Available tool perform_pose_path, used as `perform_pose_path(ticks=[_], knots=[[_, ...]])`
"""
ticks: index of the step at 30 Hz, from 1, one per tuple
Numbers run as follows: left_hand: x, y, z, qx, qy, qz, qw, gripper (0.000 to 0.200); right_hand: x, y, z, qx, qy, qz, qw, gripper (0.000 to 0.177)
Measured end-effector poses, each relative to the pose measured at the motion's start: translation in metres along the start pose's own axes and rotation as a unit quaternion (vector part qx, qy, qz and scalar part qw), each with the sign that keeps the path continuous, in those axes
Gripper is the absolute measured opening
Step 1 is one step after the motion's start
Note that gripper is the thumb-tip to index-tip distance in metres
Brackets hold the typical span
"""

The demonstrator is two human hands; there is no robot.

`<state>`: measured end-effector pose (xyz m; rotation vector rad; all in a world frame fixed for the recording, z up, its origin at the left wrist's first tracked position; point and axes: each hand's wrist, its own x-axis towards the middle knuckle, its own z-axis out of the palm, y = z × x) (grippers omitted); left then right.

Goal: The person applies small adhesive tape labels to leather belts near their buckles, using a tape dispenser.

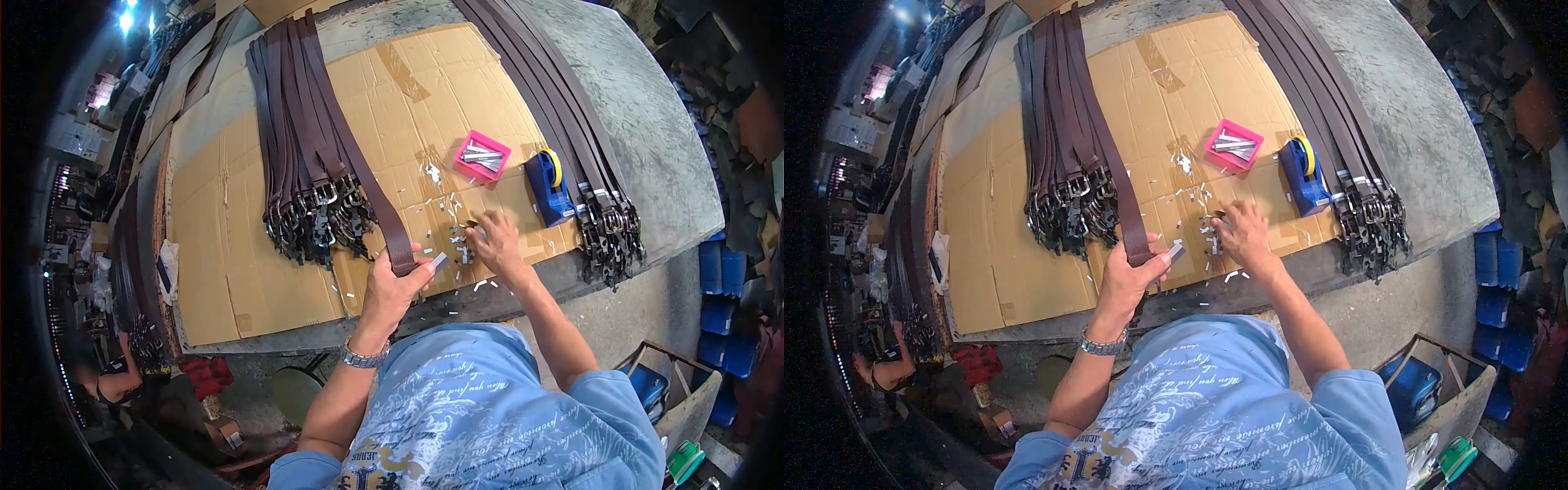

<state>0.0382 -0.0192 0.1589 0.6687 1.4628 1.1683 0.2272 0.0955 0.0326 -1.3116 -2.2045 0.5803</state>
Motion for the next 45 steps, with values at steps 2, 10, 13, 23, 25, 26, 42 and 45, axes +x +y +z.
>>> perform_pose_path(ticks=[2, 10, 13, 23, 25, 26, 42, 45], knots=[[-0.001, -0.001, 0.000, -0.017, 0.005, 0.001, 1.000, 0.041, 0.008, -0.029, -0.030, 0.064, -0.028, 0.015, 0.997, 0.043], [0.001, -0.016, 0.002, -0.015, -0.016, 0.022, 1.000, 0.039, -0.005, -0.090, -0.067, 0.378, -0.202, 0.089, 0.899, 0.031], [-0.006, -0.013, 0.001, -0.109, -0.017, 0.022, 0.994, 0.035, -0.003, -0.085, -0.073, 0.379, -0.163, 0.095, 0.906, 0.021], [-0.019, -0.025, -0.003, -0.149, -0.055, 0.034, 0.987, 0.041, 0.004, -0.100, -0.062, 0.503, -0.147, 0.146, 0.839, 0.013], [-0.023, -0.016, 0.000, -0.142, -0.036, 0.046, 0.988, 0.045, 0.001, -0.102, -0.056, 0.452, -0.160, 0.128, 0.868, 0.012], [-0.023, -0.016, -0.001, -0.148, -0.041, 0.046, 0.987, 0.047, -0.001, -0.107, -0.055, 0.433, -0.143, 0.113, 0.883, 0.013], [-0.026, -0.010, -0.013, -0.163, -0.024, 0.015, 0.986, 0.021, -0.006, -0.122, -0.065, 0.381, -0.176, 0.116, 0.900, 0.012], [-0.025, -0.010, -0.016, -0.177, -0.030, 0.007, 0.984, 0.021, -0.005, -0.123, -0.066, 0.408, -0.181, 0.133, 0.885, 0.012]])
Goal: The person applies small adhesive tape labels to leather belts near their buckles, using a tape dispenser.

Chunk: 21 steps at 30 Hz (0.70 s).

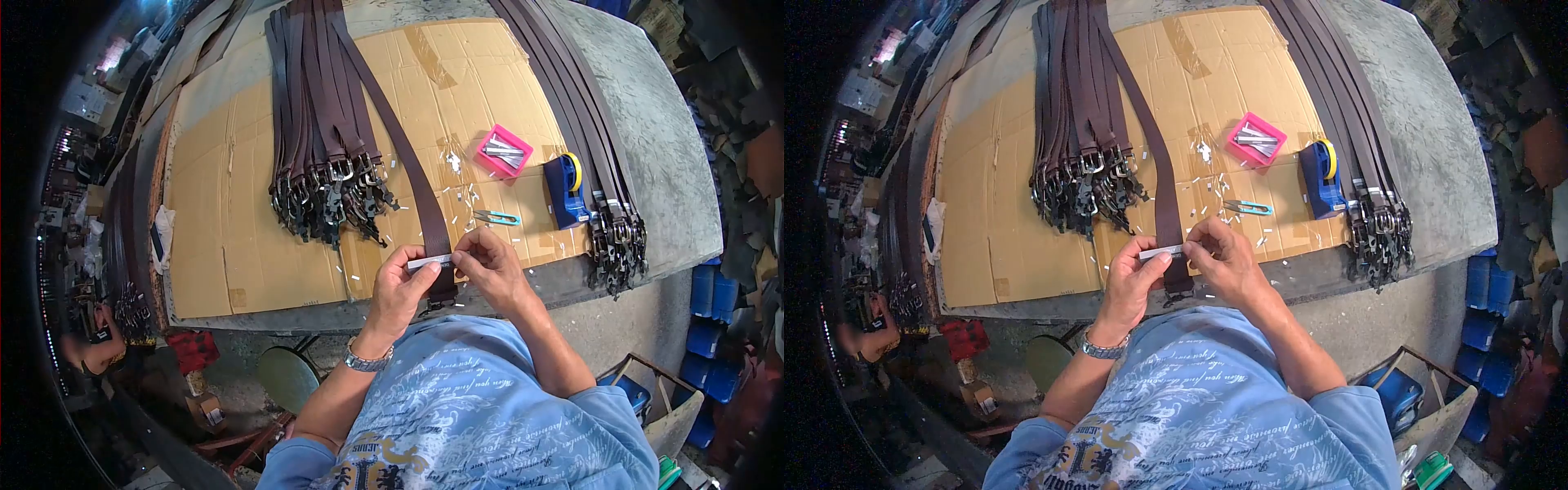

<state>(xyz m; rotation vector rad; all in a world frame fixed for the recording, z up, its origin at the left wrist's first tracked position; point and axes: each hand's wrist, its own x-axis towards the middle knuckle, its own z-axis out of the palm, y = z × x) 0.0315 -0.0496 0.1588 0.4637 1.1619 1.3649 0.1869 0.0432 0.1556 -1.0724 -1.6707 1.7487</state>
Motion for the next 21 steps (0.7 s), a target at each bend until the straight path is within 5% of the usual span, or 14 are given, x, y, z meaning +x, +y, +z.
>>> perform_pose_path(ticks=[15, 18, 20, 21], knots=[[-0.005, 0.013, 0.000, 0.000, -0.023, 0.007, 1.000, 0.023, -0.008, -0.010, 0.000, 0.169, -0.052, 0.073, 0.982, 0.010], [-0.003, 0.009, -0.005, 0.037, 0.014, 0.043, 0.998, 0.022, -0.015, -0.015, 0.003, 0.133, 0.073, 0.022, 0.988, 0.012], [-0.003, 0.008, -0.005, 0.062, 0.039, 0.063, 0.995, 0.022, -0.026, -0.021, -0.004, -0.139, 0.123, -0.094, 0.978, 0.014], [-0.004, 0.007, -0.005, 0.061, 0.040, 0.062, 0.995, 0.022, -0.031, -0.032, -0.005, -0.149, 0.106, -0.112, 0.977, 0.012]])
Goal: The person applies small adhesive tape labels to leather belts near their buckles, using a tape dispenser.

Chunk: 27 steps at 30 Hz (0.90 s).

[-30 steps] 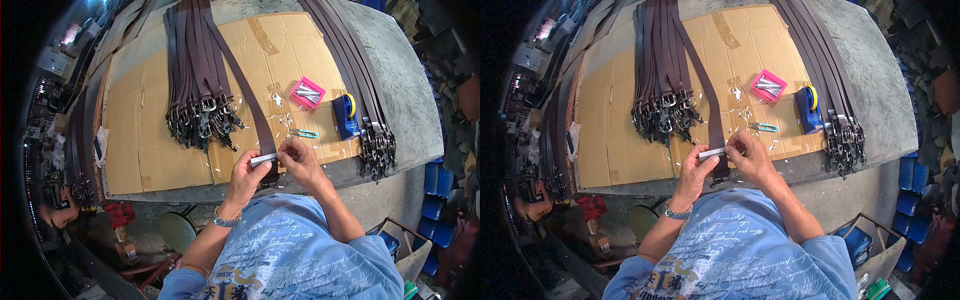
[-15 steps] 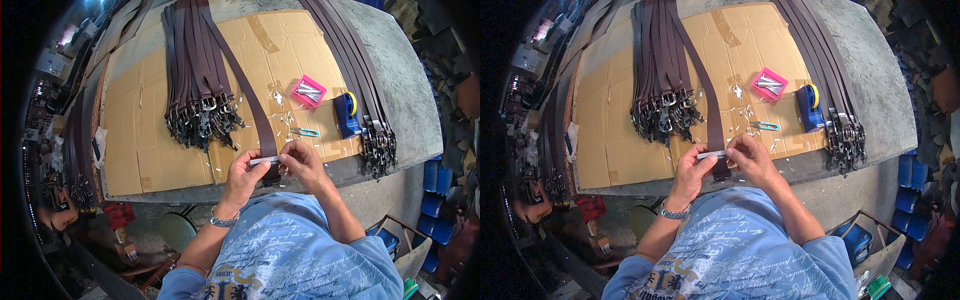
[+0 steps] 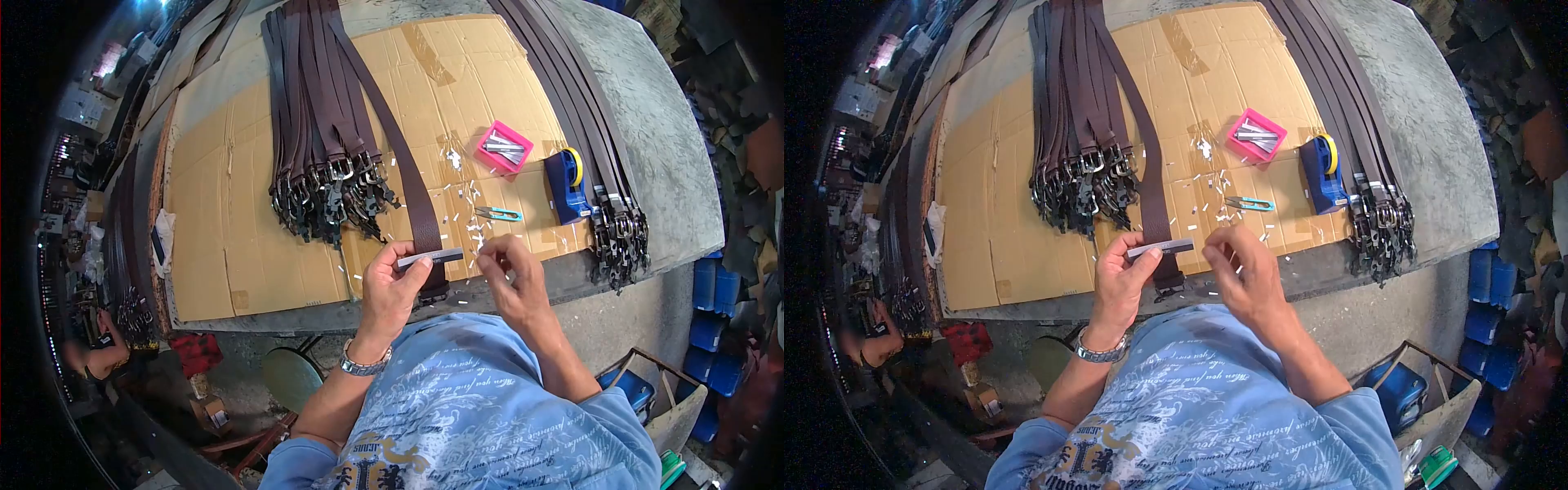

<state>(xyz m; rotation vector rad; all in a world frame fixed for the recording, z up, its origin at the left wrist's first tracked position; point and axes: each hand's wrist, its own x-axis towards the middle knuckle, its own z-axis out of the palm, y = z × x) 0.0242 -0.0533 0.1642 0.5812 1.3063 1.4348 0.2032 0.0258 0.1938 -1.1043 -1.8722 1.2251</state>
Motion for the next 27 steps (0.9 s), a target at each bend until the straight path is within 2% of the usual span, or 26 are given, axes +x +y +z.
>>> perform_pose_path(ticks=[5, 11, 14, 17, 19, 20, 22, 27], knots=[[0.000, -0.003, 0.007, 0.021, -0.003, 0.019, 1.000, 0.021, 0.002, -0.006, 0.012, -0.003, -0.021, -0.046, 0.999, 0.007], [-0.005, 0.005, 0.013, 0.028, -0.007, 0.017, 0.999, 0.019, 0.004, 0.007, 0.022, 0.032, -0.002, 0.003, 0.999, 0.010], [-0.004, 0.003, 0.012, 0.038, -0.013, 0.009, 0.999, 0.019, 0.005, 0.011, 0.020, 0.045, -0.032, 0.058, 0.997, 0.012], [-0.003, 0.003, 0.009, 0.065, -0.029, -0.003, 0.997, 0.019, 0.008, 0.017, 0.019, 0.092, -0.055, 0.114, 0.988, 0.014], [-0.002, 0.002, 0.010, 0.060, -0.037, 0.004, 0.998, 0.019, 0.009, 0.029, 0.019, 0.194, -0.100, 0.173, 0.961, 0.014], [-0.001, 0.001, 0.010, 0.054, -0.044, 0.011, 0.998, 0.019, 0.010, 0.032, 0.019, 0.194, -0.099, 0.174, 0.960, 0.014], [-0.001, 0.006, 0.013, 0.044, -0.051, 0.009, 0.998, 0.018, 0.012, 0.034, 0.019, 0.299, -0.136, 0.169, 0.929, 0.014], [0.000, 0.010, 0.013, 0.018, -0.050, -0.001, 0.999, 0.019, 0.014, 0.034, 0.016, 0.311, -0.170, 0.192, 0.915, 0.015]])
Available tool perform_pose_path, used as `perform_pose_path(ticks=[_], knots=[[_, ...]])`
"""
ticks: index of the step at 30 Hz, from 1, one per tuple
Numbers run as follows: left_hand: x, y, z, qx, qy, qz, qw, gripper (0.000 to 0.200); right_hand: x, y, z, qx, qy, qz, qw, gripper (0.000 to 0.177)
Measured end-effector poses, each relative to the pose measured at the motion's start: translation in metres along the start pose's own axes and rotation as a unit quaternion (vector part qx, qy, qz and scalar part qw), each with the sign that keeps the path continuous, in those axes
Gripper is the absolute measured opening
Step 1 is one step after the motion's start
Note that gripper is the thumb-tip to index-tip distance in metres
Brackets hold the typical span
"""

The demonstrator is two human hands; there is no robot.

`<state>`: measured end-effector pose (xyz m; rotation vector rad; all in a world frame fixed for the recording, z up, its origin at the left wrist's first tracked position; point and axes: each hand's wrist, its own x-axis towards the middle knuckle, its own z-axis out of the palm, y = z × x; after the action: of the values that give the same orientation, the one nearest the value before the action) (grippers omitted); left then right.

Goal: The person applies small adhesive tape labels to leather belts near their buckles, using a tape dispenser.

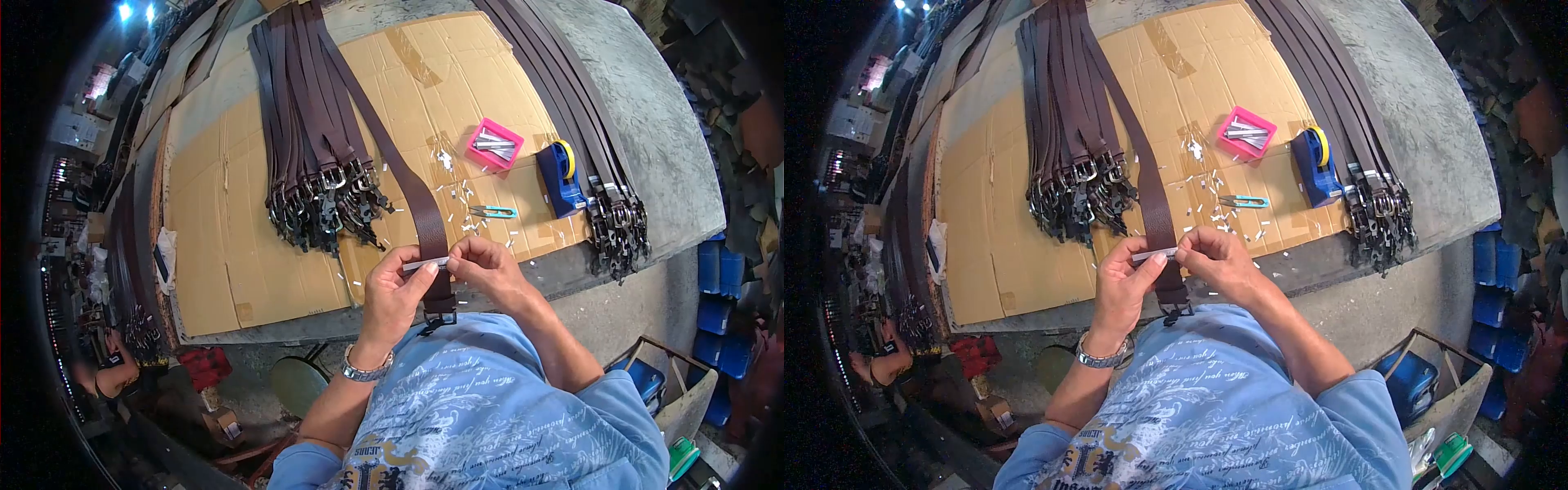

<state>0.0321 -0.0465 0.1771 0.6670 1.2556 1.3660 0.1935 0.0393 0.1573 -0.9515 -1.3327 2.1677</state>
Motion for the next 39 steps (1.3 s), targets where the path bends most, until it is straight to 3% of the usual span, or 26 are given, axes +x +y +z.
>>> perform_pose_path(ticks=[10, 30, 39], knots=[[-0.002, -0.003, 0.000, -0.011, 0.000, -0.022, 1.000, 0.026, -0.006, -0.002, -0.005, -0.106, 0.033, -0.029, 0.993, 0.024], [-0.007, 0.004, 0.005, 0.018, -0.030, -0.044, 0.998, 0.030, -0.011, -0.004, -0.005, -0.108, 0.029, -0.015, 0.994, 0.022], [0.000, 0.008, 0.008, 0.001, 0.005, -0.047, 0.999, 0.030, -0.006, -0.001, 0.006, -0.046, 0.049, -0.044, 0.997, 0.022]])
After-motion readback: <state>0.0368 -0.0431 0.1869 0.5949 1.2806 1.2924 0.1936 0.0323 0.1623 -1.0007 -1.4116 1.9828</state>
